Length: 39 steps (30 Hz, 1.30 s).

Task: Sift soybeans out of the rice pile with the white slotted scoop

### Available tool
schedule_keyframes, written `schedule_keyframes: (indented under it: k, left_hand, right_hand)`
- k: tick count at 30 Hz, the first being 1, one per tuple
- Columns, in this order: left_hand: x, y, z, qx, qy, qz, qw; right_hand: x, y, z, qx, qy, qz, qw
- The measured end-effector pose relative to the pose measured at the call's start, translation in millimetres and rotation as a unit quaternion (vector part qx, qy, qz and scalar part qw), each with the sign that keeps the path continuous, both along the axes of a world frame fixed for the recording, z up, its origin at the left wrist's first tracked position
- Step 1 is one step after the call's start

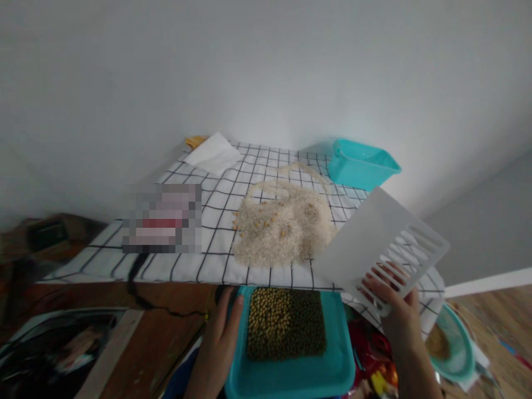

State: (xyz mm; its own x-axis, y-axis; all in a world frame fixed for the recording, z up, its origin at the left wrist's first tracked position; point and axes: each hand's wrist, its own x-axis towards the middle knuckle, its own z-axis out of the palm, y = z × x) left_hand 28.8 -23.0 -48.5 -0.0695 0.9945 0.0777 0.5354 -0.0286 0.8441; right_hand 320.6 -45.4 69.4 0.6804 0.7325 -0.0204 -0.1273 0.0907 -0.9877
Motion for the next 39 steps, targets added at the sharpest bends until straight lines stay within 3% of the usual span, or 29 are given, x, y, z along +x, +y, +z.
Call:
schedule_keyframes:
  k: [5,9,13,18,24,31,35,39]
  left_hand:
    - [-2,-3,-8.6,0.004,0.005,-0.024,1.000]
    - [-3,-3,-11.0,0.024,0.013,0.023,0.999]
    - [-6,-2,-14.5,0.058,0.050,-0.025,0.997]
    - [-1,-6,-21.8,0.163,0.141,-0.019,0.976]
    - [4,-9,-15.9,0.122,0.097,-0.016,0.988]
    - [1,-11,-18.6,0.097,0.061,-0.010,0.993]
    - [5,-9,-5.3,0.081,0.048,-0.006,0.996]
    - [7,-1,27.6,-0.025,-0.042,0.039,0.998]
  right_hand:
    - [-26,42,17.9,0.029,0.002,0.066,0.997]
    - [-44,62,28.7,0.064,-0.047,0.144,0.986]
    - [-51,70,33.8,0.066,-0.078,0.195,0.975]
    - [-44,70,26.8,0.022,-0.020,0.144,0.989]
    - [-41,71,23.8,0.021,-0.014,0.105,0.994]
    - [-49,66,29.1,0.000,-0.008,0.126,0.992]
    - [-43,58,26.9,0.012,-0.007,0.118,0.993]
    - [-33,55,23.3,0.001,0.001,0.095,0.995]
